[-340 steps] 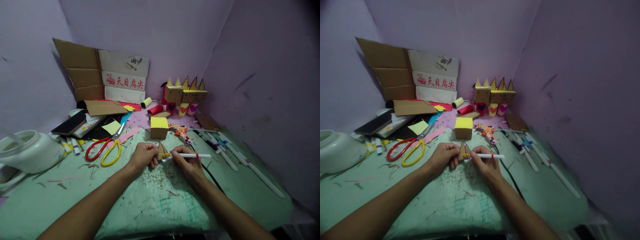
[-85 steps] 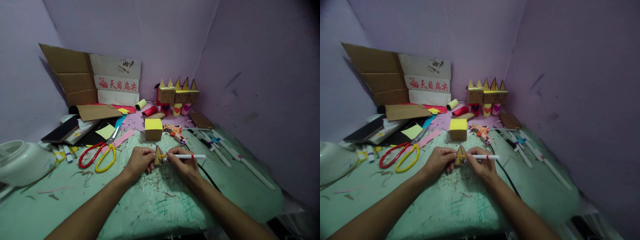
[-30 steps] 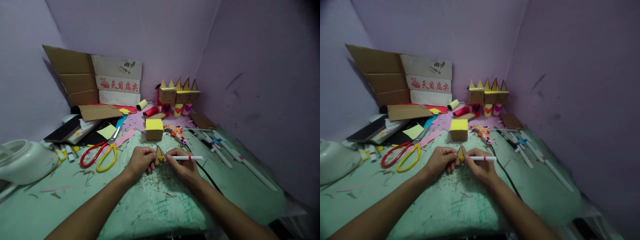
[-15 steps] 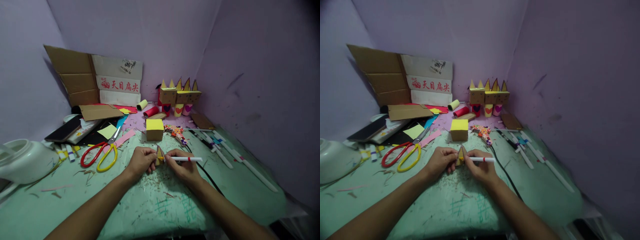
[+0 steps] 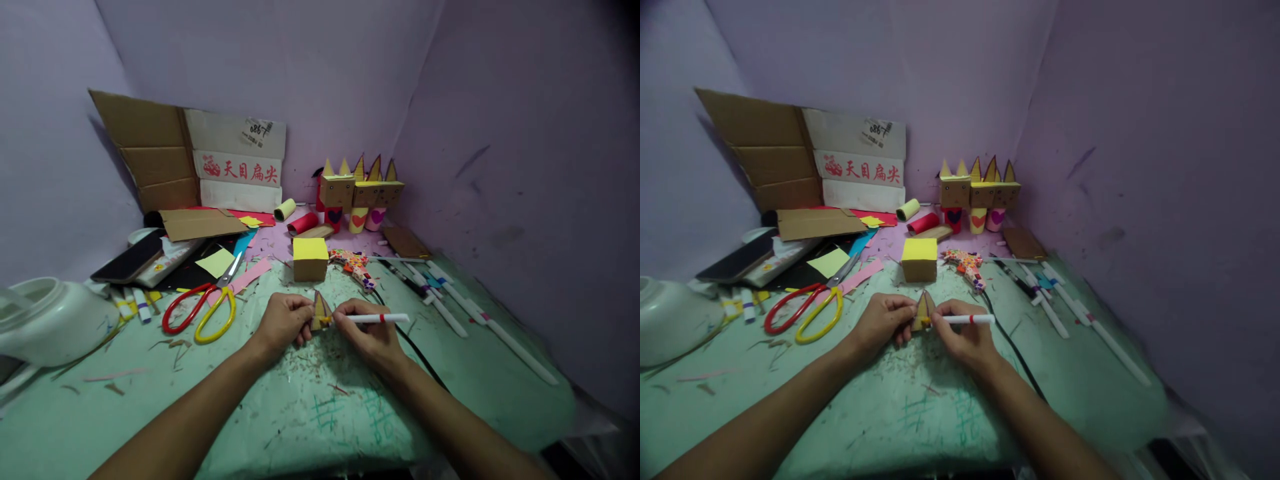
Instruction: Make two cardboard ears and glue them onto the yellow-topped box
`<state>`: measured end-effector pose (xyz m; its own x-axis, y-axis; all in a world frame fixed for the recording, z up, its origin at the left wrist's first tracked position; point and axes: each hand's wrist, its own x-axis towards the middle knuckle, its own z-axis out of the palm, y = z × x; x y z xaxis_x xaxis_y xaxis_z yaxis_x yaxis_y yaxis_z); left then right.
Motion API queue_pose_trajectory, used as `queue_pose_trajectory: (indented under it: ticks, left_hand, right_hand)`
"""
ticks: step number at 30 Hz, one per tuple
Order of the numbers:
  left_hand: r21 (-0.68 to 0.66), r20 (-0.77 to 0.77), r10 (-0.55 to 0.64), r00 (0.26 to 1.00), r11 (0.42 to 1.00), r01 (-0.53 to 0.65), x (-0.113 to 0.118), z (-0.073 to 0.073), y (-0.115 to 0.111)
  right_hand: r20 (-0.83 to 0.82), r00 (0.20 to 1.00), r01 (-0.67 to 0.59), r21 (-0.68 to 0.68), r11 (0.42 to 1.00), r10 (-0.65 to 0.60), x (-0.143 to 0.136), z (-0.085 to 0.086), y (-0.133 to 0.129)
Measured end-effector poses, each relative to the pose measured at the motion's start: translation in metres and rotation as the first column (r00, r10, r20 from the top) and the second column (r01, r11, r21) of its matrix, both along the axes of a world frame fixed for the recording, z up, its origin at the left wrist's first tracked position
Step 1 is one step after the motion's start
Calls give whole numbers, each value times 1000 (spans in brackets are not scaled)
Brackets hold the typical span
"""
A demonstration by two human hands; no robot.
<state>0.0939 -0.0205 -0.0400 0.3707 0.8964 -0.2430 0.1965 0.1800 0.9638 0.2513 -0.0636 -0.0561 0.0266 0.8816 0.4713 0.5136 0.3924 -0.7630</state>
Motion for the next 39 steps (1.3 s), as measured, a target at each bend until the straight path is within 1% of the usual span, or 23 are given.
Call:
queue_pose_trajectory:
  ticks: [5, 8, 11, 13, 15, 16, 17, 18, 19, 21, 22, 24, 27, 30, 33, 39]
  left_hand:
    - [1, -4, 1, 1000, 1000, -1, 0, 0, 1]
    - [0, 2, 6, 1000, 1000, -6, 1, 0, 0]
    - [-2, 21, 19, 1000, 1000, -19, 1, 0, 0]
    - [-8, 39, 33, 999, 999, -33, 0, 0, 0]
    - [-6, 52, 67, 996, 998, -67, -2, 2, 1]
    - [4, 54, 100, 994, 995, -100, -3, 2, 2]
    - [19, 48, 138, 989, 990, -139, -5, 3, 3]
    - [37, 34, 177, 984, 983, -178, -8, 4, 5]
    - [55, 17, 212, 977, 976, -213, -10, 5, 6]
    - [76, -16, 257, 966, 964, -255, -16, 6, 10]
    - [76, -26, 266, 964, 962, -263, -19, 6, 12]
    - [58, -31, 267, 963, 962, -265, -23, 6, 14]
    - [3, -25, 255, 967, 967, -255, -26, 7, 17]
    - [-36, -20, 245, 969, 969, -245, -26, 8, 17]
    - [-46, -35, 259, 965, 964, -260, -25, 9, 17]
    - [-7, -44, 296, 954, 955, -297, -26, 6, 17]
  right_hand:
    - [-38, 999, 25, 9, 1000, -25, 0, 2, -1]
    - [-36, 999, -24, -25, 999, 23, 0, 3, -1]
    - [-118, 991, -69, -65, 996, 61, 1, 3, -1]
    - [-240, 971, -32, -49, 998, 20, 2, 3, 0]
    - [-390, 918, 53, -45, 998, -66, 4, 3, 3]
    - [-439, 891, 97, -55, 994, -111, 5, 3, 4]
    - [-450, 881, 129, -67, 989, -145, 6, 2, 6]
    - [-415, 896, 142, -71, 987, -158, 6, 1, 7]
    - [-337, 929, 136, -61, 989, -149, 7, -1, 9]
    - [-116, 990, 84, -18, 996, -85, 7, -4, 11]
    - [-4, 999, 45, 1, 999, -45, 6, -5, 12]
    - [170, 985, -4, 10, 1000, 2, 4, -6, 13]
    - [333, 943, 10, -21, 1000, -2, 0, -4, 13]
    - [409, 912, 65, -57, 996, -36, -4, -2, 12]
    - [436, 897, 114, -75, 991, -71, -8, 0, 11]
    - [459, 884, 119, -49, 992, -83, -13, -1, 8]
